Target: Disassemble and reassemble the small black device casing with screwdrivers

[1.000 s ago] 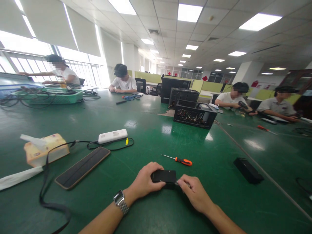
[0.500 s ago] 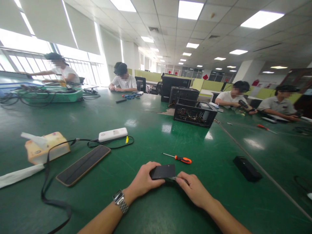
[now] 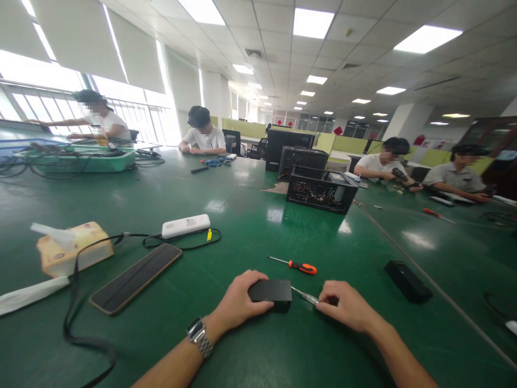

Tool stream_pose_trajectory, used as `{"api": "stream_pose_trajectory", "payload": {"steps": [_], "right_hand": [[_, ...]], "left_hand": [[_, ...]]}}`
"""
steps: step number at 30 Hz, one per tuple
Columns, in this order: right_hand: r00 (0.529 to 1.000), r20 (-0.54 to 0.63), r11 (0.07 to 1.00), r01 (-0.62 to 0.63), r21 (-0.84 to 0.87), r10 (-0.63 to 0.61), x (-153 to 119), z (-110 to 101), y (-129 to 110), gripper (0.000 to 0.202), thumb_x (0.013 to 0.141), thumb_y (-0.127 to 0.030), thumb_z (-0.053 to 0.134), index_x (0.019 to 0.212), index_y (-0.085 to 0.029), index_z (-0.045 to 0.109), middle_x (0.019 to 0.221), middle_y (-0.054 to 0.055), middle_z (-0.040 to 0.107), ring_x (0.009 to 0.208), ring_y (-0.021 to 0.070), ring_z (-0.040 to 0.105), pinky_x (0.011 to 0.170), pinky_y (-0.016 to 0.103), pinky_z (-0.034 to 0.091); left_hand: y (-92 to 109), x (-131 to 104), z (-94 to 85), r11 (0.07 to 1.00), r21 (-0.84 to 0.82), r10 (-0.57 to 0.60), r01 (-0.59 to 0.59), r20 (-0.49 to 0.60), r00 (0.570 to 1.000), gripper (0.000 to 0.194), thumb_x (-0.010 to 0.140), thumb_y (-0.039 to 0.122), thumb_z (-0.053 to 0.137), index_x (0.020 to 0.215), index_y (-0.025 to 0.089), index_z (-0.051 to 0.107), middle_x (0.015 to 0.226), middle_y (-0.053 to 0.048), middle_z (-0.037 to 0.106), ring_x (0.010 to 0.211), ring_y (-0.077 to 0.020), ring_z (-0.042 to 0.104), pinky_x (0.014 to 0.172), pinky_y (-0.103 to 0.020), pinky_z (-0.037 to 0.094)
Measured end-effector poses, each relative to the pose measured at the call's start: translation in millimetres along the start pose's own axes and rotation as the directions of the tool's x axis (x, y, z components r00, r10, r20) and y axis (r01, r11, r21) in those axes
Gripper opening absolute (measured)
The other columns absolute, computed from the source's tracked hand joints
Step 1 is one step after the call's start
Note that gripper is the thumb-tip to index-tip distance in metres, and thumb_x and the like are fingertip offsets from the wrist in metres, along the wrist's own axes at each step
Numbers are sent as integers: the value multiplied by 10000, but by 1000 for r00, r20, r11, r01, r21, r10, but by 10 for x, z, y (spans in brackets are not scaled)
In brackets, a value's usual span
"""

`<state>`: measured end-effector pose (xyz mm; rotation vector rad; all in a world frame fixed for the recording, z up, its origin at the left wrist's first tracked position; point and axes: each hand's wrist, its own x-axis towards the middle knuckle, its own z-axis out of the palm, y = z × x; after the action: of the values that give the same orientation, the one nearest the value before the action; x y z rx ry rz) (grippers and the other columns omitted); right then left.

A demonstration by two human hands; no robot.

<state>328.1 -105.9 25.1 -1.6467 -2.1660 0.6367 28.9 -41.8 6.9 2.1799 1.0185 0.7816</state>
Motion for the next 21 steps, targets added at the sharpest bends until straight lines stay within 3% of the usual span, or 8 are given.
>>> {"api": "stream_pose_trajectory", "payload": {"steps": [3,6,8,10,13,16,19,21], "right_hand": [[982,-174,996,59,-62,-69,23,78,-108,231,832,-416,612,937,-231,701,919,67,667,877,237,588,778,357,454],[902,-356,967,200,-154,-244,110,255,-319,460,829,-494,607,1189,-208,604,1207,139,597,1121,302,522,949,457,413],[872,-313,913,292,-286,-377,188,391,-475,660,787,-541,640,1341,-214,494,1381,166,476,1243,349,435,1021,519,348],[876,-197,854,343,-392,-441,259,512,-609,726,802,-491,639,1432,-237,383,1481,166,362,1296,359,383,1038,530,331],[902,-67,826,359,-434,-427,312,617,-737,637,891,-376,538,1469,-233,314,1449,168,417,1191,305,496,953,446,433],[903,-15,815,381,-436,-430,290,603,-776,494,933,-385,460,1409,-260,416,1268,139,582,978,269,592,815,406,490],[887,-107,815,358,-456,-450,236,461,-672,439,938,-382,445,1365,-284,475,1175,121,615,961,269,592,802,403,481],[893,-267,864,214,-456,-363,198,292,-482,455,947,-387,417,1386,-277,456,1171,121,607,965,266,594,806,393,478]], "left_hand": [[-1,-5,14,1000,-8,22,-22,-4,1000,345,678,280,757,996,205,643,942,-32,647,873,-222,595,789,-312,452],[-15,-1,64,998,-19,56,-56,-7,998,358,680,264,762,1010,205,636,949,-30,645,877,-220,593,792,-310,450],[-18,7,108,996,-25,80,-80,-8,997,351,676,262,769,994,201,634,931,-27,642,867,-217,590,785,-307,450],[-11,10,143,994,-35,102,-102,-5,995,306,676,269,773,937,193,633,896,-23,635,839,-211,584,764,-300,454],[16,-6,152,990,-74,123,-122,4,992,295,670,258,779,909,191,620,894,-22,637,839,-210,587,766,-297,459],[51,-34,108,973,-197,129,-122,25,991,585,654,241,801,1167,221,522,978,-16,661,899,-211,613,843,-309,459],[52,-43,45,943,-303,134,-136,-28,991,845,649,312,823,1342,254,343,1139,-48,648,989,-228,609,861,-315,464],[24,-35,9,948,-284,110,-144,-132,985,786,710,336,772,1355,254,330,1230,-81,612,1011,-237,596,823,-320,473]]}}
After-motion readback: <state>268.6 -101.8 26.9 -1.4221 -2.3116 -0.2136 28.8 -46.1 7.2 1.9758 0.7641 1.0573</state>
